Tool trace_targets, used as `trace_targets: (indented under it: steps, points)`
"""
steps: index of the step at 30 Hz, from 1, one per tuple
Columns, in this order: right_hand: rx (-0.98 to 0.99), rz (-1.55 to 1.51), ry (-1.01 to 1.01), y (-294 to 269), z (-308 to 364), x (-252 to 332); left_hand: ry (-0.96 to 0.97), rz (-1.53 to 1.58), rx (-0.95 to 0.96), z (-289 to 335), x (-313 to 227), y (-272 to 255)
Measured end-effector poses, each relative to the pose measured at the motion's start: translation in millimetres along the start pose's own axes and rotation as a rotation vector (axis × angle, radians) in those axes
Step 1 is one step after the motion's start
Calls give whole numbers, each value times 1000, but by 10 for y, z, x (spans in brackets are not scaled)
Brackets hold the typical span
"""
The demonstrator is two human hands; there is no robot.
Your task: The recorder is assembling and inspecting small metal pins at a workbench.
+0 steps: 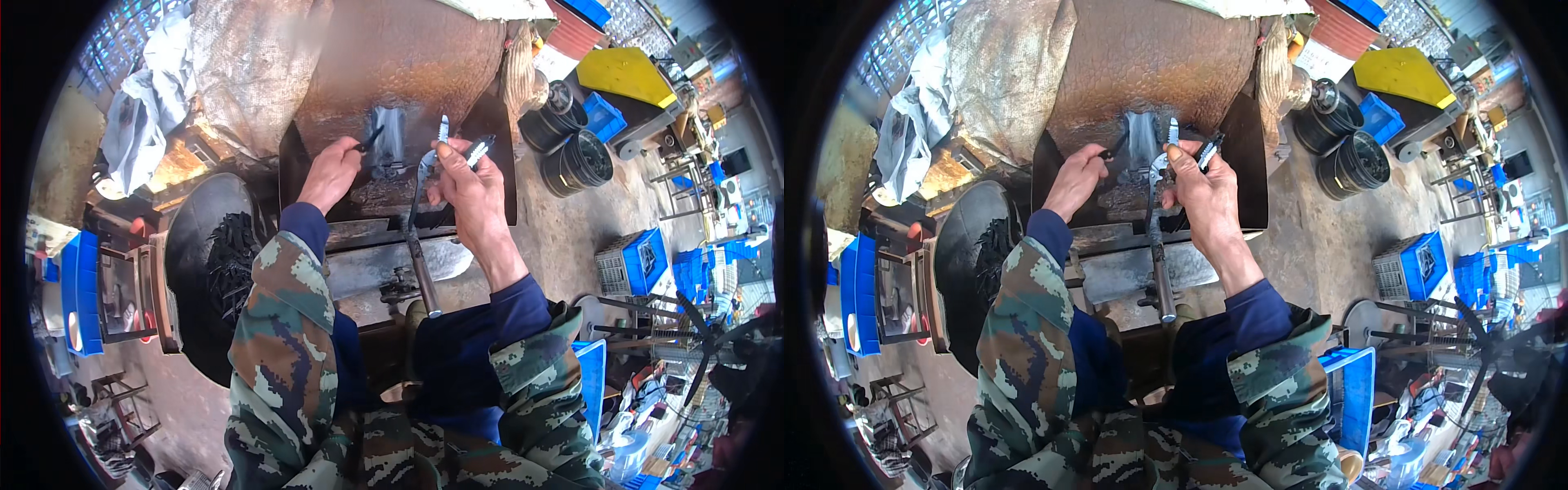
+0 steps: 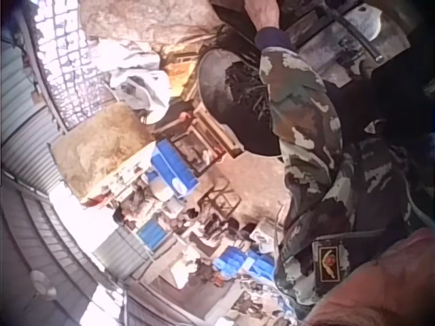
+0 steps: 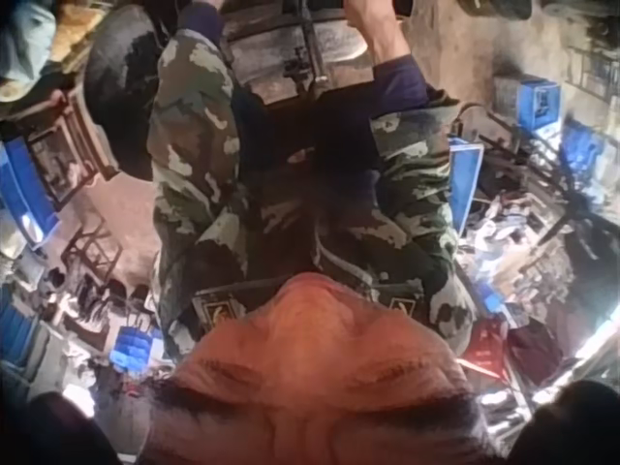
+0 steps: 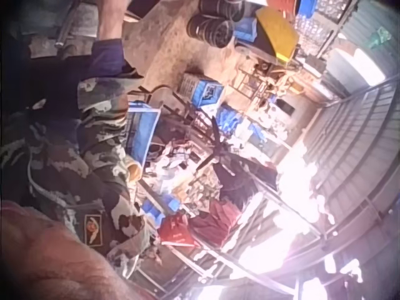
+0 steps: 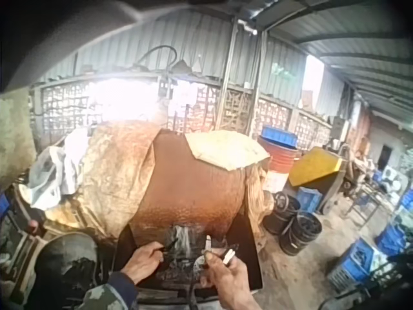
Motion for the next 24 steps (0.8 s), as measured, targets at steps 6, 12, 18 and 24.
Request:
trace_targets:
  steps: [6, 12, 18, 24]
  points:
    - [21, 8, 8, -81, -2, -24, 167, -151, 155, -30, -8, 252]
    - [-39, 4, 10, -109, 11, 21, 234, -52, 207, 27, -26, 152]
    - [-97, -71, 96, -260, 9, 25, 441, -474, 51, 195, -455, 174]
    - [-152, -158, 130, -311, 80, 45, 391, -447, 12, 227, -554, 65]
Point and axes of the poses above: each hand's wrist, its own z-axis away from the middle knuckle, its own y-axis out of the palm, x = y × z, the point moved 8 cm from there along -z, towards the middle knuckle, and after that the axes turned 2 degrees about y, right-handed, at the moved point
